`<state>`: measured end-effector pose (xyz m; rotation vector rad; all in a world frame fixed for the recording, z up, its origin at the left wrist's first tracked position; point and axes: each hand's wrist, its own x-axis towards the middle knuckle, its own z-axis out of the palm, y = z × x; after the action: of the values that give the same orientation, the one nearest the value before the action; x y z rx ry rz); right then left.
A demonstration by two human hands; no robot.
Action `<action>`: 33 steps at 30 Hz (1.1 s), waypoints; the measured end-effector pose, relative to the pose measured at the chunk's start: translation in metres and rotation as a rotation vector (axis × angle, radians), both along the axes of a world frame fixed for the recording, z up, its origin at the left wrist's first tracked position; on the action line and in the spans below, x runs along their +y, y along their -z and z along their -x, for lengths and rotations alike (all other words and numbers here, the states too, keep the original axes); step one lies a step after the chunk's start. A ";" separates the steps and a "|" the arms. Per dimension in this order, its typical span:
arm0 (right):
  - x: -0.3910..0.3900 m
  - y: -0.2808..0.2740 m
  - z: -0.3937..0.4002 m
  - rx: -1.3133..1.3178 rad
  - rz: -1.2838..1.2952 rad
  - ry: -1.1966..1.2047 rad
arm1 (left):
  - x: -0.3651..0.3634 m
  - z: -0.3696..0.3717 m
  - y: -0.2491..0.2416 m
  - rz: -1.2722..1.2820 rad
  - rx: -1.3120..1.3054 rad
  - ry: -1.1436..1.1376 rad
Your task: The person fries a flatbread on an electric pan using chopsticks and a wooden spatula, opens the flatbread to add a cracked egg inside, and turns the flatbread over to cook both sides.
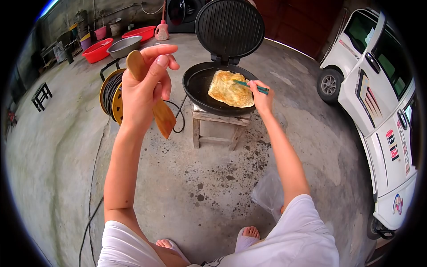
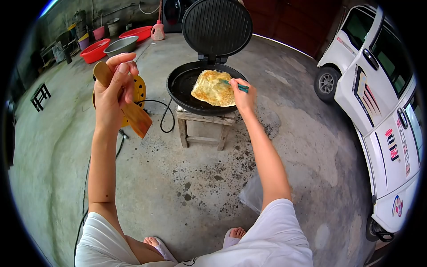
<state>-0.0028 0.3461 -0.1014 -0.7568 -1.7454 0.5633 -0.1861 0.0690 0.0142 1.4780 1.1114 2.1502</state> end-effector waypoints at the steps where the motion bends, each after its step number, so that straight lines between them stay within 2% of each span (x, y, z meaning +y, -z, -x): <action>1: 0.004 0.003 0.003 0.035 0.041 -0.002 | 0.000 0.000 0.000 0.002 0.001 0.003; 4: 0.014 0.007 0.008 0.135 0.087 -0.116 | 0.002 0.000 0.001 0.000 0.001 0.008; 10: 0.023 0.007 0.019 0.297 0.207 -0.177 | 0.005 -0.001 0.002 0.011 -0.008 0.011; 13: 0.024 0.006 0.021 0.436 0.346 -0.264 | 0.006 -0.002 0.003 0.012 -0.002 0.013; 16: 0.021 0.008 0.025 0.581 0.375 -0.247 | 0.007 -0.001 0.004 0.014 -0.007 0.007; 19: 0.022 0.011 0.028 0.532 0.327 -0.195 | 0.006 -0.001 0.004 0.011 -0.004 0.019; 25: 0.006 -0.012 0.013 -0.114 -0.155 0.096 | 0.006 0.001 0.005 0.008 -0.003 0.022; 29: 0.001 -0.028 -0.008 -0.238 -0.161 0.191 | 0.004 0.001 0.005 0.017 -0.002 0.009; 33: 0.000 -0.020 -0.018 -0.049 -0.059 0.080 | 0.004 -0.003 0.003 0.014 0.001 0.015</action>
<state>0.0151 0.3466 -0.0817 -0.8005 -1.7613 0.4405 -0.1830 0.0735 0.0115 1.4768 1.1094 2.1280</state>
